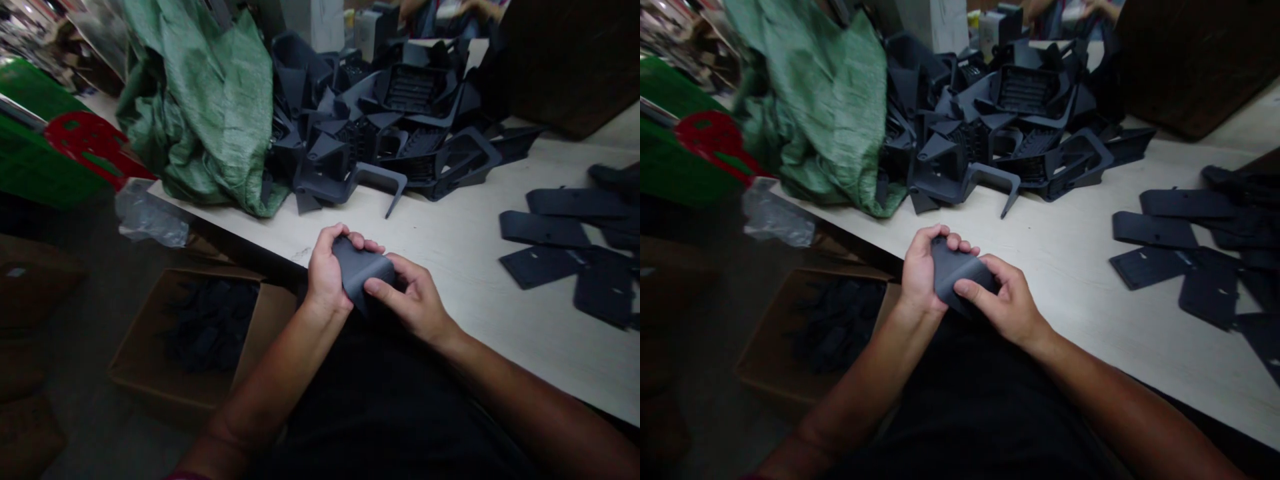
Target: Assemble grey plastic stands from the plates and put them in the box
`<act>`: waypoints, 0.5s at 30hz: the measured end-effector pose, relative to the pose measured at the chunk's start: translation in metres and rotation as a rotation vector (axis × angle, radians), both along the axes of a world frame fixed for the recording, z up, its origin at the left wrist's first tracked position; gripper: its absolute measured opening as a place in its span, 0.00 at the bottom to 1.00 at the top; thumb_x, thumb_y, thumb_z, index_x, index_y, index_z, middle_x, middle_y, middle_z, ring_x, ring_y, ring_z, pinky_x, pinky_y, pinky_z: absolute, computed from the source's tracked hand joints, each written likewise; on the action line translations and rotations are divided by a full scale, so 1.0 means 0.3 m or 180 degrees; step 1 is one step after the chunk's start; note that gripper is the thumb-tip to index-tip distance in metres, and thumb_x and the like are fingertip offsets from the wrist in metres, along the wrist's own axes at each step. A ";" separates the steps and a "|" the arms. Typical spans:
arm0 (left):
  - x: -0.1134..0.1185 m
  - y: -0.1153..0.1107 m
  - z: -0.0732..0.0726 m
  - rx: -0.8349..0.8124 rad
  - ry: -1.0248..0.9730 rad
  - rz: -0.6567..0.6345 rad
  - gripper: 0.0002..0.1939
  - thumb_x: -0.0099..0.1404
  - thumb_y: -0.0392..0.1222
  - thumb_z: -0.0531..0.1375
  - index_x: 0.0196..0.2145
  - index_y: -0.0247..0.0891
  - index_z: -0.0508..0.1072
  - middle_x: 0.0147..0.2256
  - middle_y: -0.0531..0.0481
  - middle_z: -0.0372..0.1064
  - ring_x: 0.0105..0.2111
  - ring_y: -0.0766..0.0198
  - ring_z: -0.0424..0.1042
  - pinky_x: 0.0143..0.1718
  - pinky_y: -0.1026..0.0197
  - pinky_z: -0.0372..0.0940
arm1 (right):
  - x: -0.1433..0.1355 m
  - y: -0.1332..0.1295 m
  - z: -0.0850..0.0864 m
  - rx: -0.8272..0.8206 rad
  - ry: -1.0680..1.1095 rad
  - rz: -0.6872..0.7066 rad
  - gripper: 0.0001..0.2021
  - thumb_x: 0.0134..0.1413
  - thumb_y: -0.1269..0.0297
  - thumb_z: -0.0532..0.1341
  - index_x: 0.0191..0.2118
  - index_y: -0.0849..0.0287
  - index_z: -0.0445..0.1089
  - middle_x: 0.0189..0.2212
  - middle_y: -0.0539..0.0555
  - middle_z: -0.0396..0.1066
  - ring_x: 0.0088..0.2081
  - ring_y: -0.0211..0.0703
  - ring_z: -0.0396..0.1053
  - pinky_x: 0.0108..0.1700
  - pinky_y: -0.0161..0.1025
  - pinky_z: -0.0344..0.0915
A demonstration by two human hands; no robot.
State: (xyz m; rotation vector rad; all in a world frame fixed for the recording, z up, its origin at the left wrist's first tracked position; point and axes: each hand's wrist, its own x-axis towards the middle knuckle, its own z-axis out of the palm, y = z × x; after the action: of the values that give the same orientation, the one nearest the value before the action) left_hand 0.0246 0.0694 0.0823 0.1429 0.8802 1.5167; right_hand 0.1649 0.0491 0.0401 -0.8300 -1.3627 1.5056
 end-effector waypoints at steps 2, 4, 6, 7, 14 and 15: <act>0.010 -0.011 -0.003 0.0138 0.0013 -0.0023 0.09 0.66 0.41 0.59 0.28 0.40 0.69 0.22 0.56 0.66 0.26 0.63 0.75 0.46 0.54 0.76 | -0.007 0.004 -0.001 0.0086 -0.0013 -0.0016 0.12 0.57 0.54 0.76 0.36 0.57 0.78 0.32 0.48 0.72 0.36 0.41 0.67 0.41 0.37 0.65; 0.014 -0.020 -0.011 0.0132 0.0178 0.0004 0.08 0.66 0.41 0.60 0.28 0.40 0.69 0.23 0.56 0.66 0.27 0.63 0.76 0.45 0.56 0.75 | -0.004 0.013 0.001 0.0105 -0.0078 0.0068 0.13 0.56 0.54 0.76 0.35 0.57 0.78 0.32 0.49 0.73 0.36 0.41 0.67 0.41 0.37 0.65; 0.014 -0.026 -0.018 0.0142 0.0369 0.0045 0.08 0.65 0.42 0.61 0.29 0.40 0.69 0.23 0.55 0.68 0.28 0.62 0.77 0.44 0.57 0.75 | 0.007 0.024 0.003 0.0151 -0.0162 0.0142 0.14 0.55 0.54 0.77 0.35 0.57 0.78 0.34 0.49 0.75 0.37 0.42 0.69 0.43 0.38 0.66; 0.013 -0.027 -0.019 0.0167 0.0435 0.0048 0.07 0.66 0.42 0.61 0.30 0.40 0.69 0.24 0.55 0.68 0.29 0.61 0.78 0.44 0.57 0.75 | 0.014 0.028 0.006 0.0193 -0.0208 0.0163 0.14 0.55 0.54 0.77 0.35 0.57 0.78 0.34 0.49 0.75 0.38 0.42 0.70 0.44 0.38 0.66; 0.004 -0.020 -0.007 0.0219 0.0363 -0.0150 0.10 0.70 0.48 0.63 0.35 0.42 0.68 0.23 0.57 0.68 0.26 0.63 0.76 0.43 0.57 0.75 | 0.041 0.025 0.029 0.0504 -0.0577 0.0165 0.13 0.55 0.55 0.77 0.38 0.57 0.78 0.36 0.50 0.78 0.40 0.45 0.74 0.45 0.39 0.70; 0.004 -0.020 -0.006 0.0201 0.0384 -0.0156 0.11 0.70 0.49 0.64 0.35 0.42 0.68 0.23 0.58 0.68 0.25 0.64 0.76 0.43 0.57 0.75 | 0.040 0.021 0.028 0.0547 -0.0604 0.0144 0.14 0.54 0.54 0.78 0.40 0.56 0.79 0.39 0.51 0.79 0.42 0.48 0.75 0.48 0.40 0.71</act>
State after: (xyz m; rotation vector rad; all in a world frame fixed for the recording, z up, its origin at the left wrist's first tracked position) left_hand 0.0257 0.0634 0.0805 0.3024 0.9182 1.5027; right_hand 0.1769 0.0554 0.0486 -0.8540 -1.6356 1.3480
